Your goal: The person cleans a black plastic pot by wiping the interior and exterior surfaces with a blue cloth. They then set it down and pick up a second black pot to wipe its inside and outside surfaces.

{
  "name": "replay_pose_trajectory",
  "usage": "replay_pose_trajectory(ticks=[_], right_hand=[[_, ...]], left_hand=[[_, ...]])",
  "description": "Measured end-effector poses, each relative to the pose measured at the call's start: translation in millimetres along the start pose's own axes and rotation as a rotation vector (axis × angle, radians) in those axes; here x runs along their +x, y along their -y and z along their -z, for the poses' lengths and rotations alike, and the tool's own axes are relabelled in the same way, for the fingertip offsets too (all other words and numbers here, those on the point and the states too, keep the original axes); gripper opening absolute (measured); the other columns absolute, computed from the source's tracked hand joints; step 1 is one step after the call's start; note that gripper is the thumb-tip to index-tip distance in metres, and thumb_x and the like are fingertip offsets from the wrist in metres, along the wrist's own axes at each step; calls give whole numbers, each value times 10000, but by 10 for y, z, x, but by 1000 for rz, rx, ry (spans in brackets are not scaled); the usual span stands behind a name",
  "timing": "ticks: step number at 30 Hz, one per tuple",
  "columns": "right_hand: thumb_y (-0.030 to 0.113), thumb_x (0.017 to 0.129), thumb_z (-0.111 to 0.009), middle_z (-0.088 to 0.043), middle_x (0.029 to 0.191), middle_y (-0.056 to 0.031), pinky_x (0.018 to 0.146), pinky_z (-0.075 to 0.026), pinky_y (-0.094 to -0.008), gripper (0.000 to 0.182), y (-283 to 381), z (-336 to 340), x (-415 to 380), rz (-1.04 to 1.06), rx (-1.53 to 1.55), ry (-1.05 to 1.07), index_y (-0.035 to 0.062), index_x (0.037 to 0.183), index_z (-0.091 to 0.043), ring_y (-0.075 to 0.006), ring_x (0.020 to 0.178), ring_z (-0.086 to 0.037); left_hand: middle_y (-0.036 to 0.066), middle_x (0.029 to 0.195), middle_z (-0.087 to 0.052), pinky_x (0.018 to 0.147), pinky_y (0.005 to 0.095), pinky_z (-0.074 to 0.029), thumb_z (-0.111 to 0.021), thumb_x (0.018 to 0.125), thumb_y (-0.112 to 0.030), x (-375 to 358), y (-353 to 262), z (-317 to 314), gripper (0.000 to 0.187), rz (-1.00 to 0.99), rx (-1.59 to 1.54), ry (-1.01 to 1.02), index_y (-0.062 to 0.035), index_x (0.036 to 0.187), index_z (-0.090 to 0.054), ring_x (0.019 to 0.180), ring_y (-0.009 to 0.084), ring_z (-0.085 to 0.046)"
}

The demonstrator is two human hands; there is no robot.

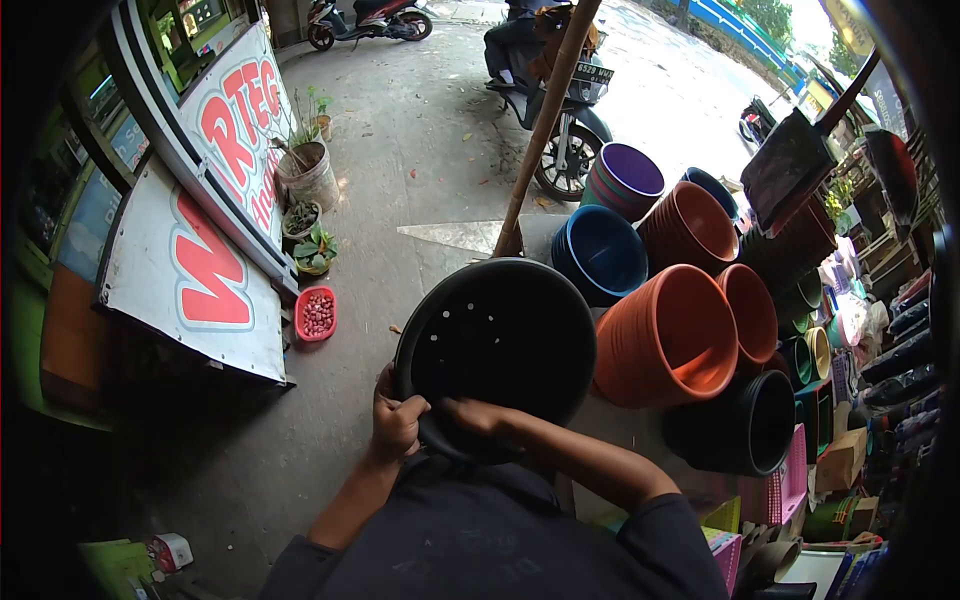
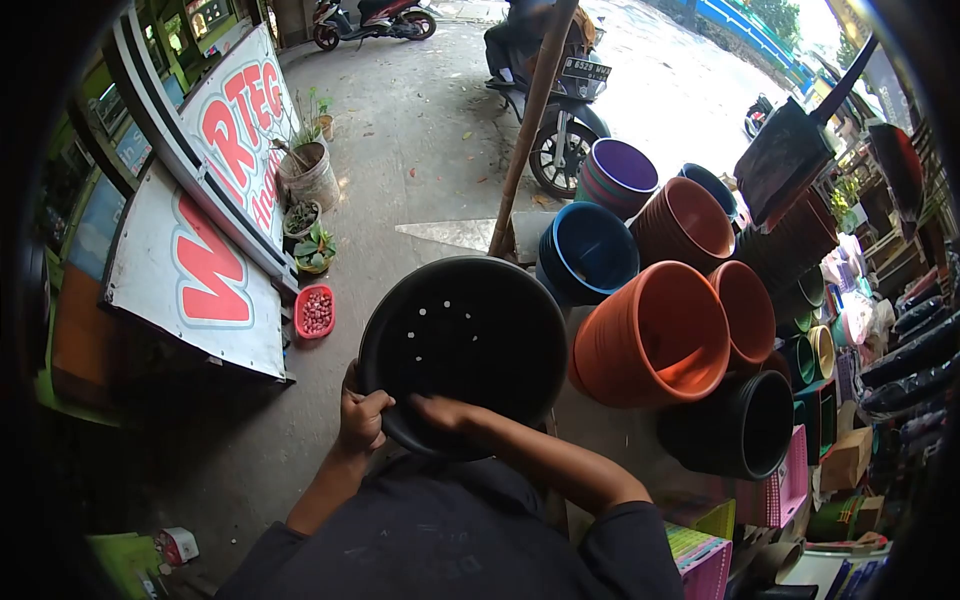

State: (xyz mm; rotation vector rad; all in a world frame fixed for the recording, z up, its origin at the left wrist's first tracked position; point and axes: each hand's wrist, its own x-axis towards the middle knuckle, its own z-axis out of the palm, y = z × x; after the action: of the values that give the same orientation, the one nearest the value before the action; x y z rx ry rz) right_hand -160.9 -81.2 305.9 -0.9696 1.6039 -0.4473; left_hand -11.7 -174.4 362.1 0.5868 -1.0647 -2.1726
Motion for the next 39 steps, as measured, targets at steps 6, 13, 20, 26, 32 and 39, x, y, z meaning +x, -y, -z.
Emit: replay_pose_trajectory(ticks=[6, 13, 20, 26, 32, 39], right_hand=[[448, 975, -412, -664, 982, -146, 873, -490, -319, 551, 1033, 696, -220, 427, 1530, -728, -51, 1071, -624, -219, 944, -634], [361, 1021, -368, -644, 1099, -202, 1017, -385, -366, 477, 469, 229, 119, 546, 552, -921, -23, 1209, -580, -302, 1103, -560], [495, 955, -392, -701, 914, -176, 909, -469, -422, 535, 116, 191, -651, 82, -489, 45, 48, 1007, -681, -345, 933, -663], [332, 904, -485, -410, 1511, -77, 1186, -205, -421, 571, -238, 957, -635, 187, -1739, -854, 150, 1445, -461, -238, 1389, -370], [414, 944, -434, -342, 1556, -81, 1185, -100, -558, 587, -623, 524, -514, 300, -1293, -493, 183, 1483, -405, -276, 1456, -258], [437, 999, -353, -362, 1521, -176, 1127, -262, -535, 527, 383, -490, -620, 356, -178, -64, 59, 1330, -512, -337, 1417, -326]], left_hand=[[79, 1056, -648, 844, 299, -537, -456, 690, 171, -128, -65, -170, 512, 55, -64, -85, -34, 1148, -560, 947, 173, -647], [89, 1125, -647, 854, 313, -544, -415, 690, 159, -59, 8, -167, 584, 26, -86, -64, -69, 1211, -549, 985, 200, -659], [35, 950, -661, 689, 230, -498, -433, 682, 164, 44, -213, 142, 467, -86, 90, -120, -48, 1065, -594, 803, 113, -631], [25, 911, -646, 648, 222, -493, -433, 681, 186, -18, -267, 178, 455, -68, 193, -70, -40, 1044, -589, 746, 91, -614], [18, 907, -643, 684, 215, -495, -452, 696, 173, -31, -311, 173, 443, -117, 189, -145, -47, 1055, -591, 749, 93, -615], [51, 1073, -674, 873, 286, -509, -571, 843, 78, -124, -83, 242, 313, -171, 120, -150, -73, 1113, -619, 957, 147, -649]])
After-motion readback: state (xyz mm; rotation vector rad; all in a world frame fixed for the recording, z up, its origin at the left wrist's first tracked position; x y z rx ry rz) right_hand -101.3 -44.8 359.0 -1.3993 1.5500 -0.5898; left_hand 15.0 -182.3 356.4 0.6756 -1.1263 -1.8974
